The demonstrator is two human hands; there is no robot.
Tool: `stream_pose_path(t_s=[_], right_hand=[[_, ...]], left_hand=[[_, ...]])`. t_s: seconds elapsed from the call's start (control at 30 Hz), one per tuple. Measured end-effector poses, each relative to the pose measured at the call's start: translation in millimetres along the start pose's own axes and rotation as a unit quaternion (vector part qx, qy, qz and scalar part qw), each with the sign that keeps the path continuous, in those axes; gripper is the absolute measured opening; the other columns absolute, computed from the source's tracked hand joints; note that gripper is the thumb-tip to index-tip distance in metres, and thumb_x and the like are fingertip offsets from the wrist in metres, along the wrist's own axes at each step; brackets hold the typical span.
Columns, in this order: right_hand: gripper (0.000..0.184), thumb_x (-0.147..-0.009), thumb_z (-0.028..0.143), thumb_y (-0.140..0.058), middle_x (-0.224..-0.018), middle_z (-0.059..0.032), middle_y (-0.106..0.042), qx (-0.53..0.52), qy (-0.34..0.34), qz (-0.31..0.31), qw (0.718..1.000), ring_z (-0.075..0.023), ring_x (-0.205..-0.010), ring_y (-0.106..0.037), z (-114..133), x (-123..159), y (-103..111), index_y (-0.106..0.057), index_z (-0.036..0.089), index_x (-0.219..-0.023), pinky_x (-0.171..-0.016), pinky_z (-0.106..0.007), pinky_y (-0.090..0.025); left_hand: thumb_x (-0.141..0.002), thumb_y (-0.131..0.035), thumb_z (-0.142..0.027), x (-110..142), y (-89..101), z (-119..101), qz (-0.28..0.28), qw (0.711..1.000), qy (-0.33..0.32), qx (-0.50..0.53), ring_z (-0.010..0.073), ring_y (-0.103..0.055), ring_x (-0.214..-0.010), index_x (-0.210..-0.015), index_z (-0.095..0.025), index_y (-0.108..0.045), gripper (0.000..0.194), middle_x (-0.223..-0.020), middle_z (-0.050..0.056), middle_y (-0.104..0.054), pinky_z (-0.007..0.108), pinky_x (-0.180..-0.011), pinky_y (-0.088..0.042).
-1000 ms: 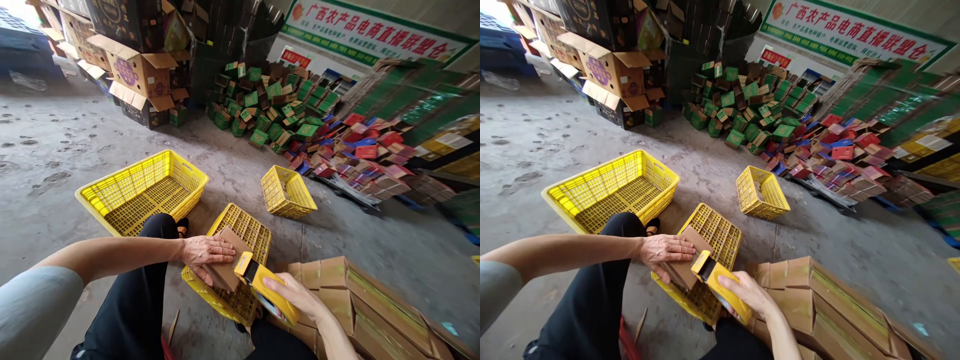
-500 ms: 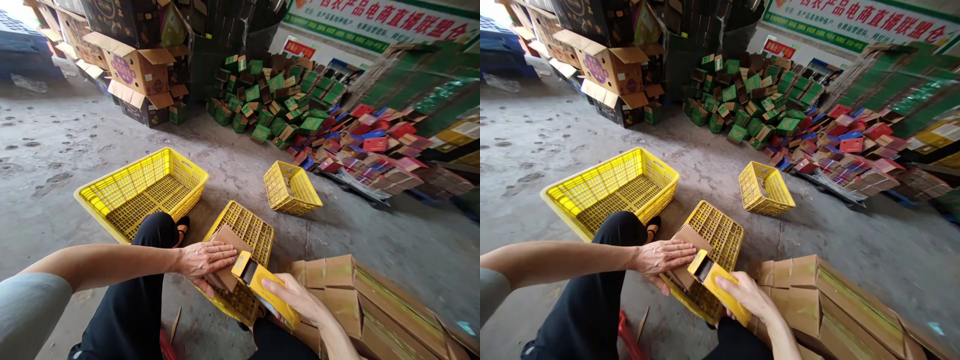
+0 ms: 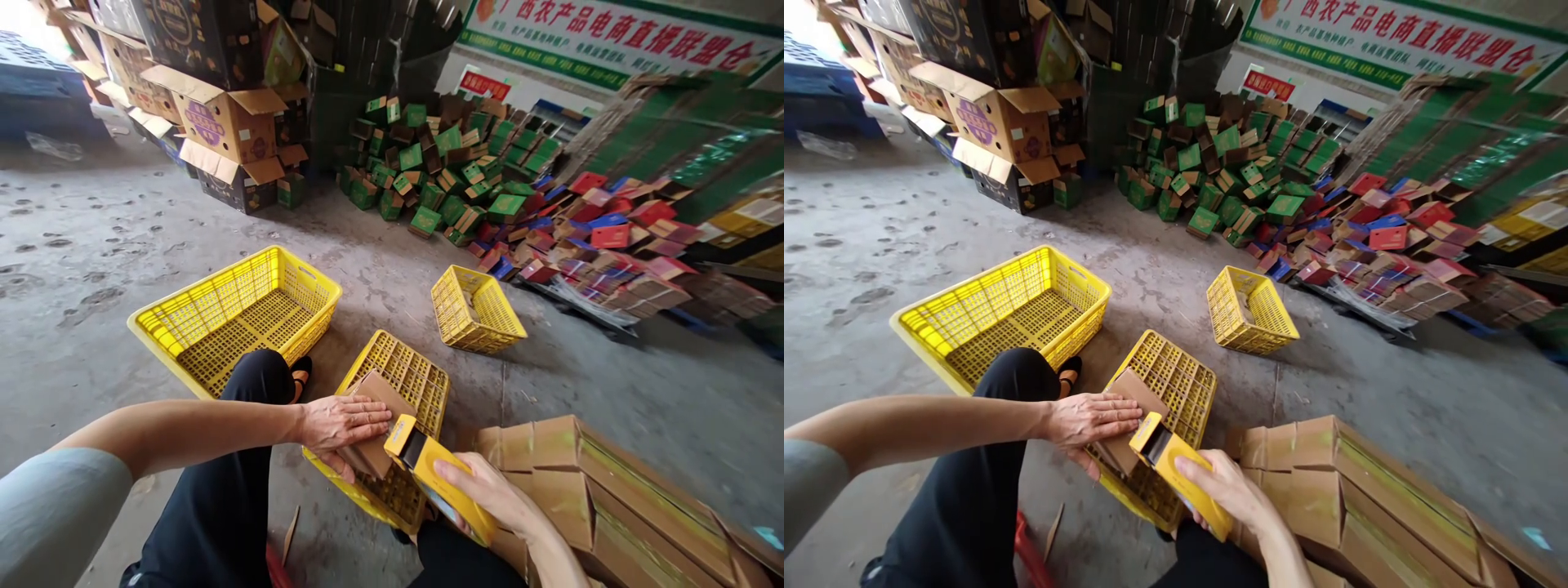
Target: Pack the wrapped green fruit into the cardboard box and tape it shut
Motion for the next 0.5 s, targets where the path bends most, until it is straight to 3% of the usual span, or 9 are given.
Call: stream_pose_path(t_s=[0.17, 0.37, 0.5], right_hand=[[0.068, -0.079, 0.083, -0.067, -0.061, -0.0016, -0.068, 0.006, -0.002, -0.012, 1.0, -0.0155, -0.05, -0.063, -7, 4, 1, -0.068, 0.016, -0.092, -0.049, -0.023, -0.052], [0.072, -0.075, 0.086, -0.07, -0.066, -0.0021, -0.069, 0.003, -0.025, -0.042, 0.999, -0.0158, -0.053, -0.064, -16, 24, 12, -0.067, 0.016, -0.094, -0.049, -0.023, -0.052], [0.075, -0.072, 0.088, -0.071, -0.067, -0.0019, -0.07, -0.003, -0.022, -0.05, 0.999, -0.0166, -0.054, -0.065, -13, 31, 13, -0.066, 0.017, -0.095, -0.049, -0.024, -0.052]], left_hand=[[-0.1, -0.056, -0.067, 3, -1.1, 4, -0.008, 1.0, -0.017, -0.006, 0.0345, -0.02, -0.162, -0.165, 0.0, -0.027, 0.098, -0.171, 0.026, -0.026, 0.048, -0.133, -0.021], [-0.095, -0.059, -0.073, 7, 4.6, 6, 0.007, 1.0, 0.017, -0.008, 0.0351, -0.023, -0.162, -0.166, -0.007, -0.029, 0.102, -0.172, 0.023, -0.027, 0.048, -0.132, -0.022], [-0.095, -0.059, -0.074, 5, 8.6, 0, 0.017, 1.0, 0.014, -0.013, 0.036, -0.025, -0.161, -0.166, -0.006, -0.028, 0.104, -0.172, 0.024, -0.026, 0.048, -0.132, -0.023]])
Point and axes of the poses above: each hand's wrist, its own x-axis away from the middle knuckle, its own y-axis out of the back of the hand, z = x × y, the point moved 1 cm from there along -x, towards the middle knuckle
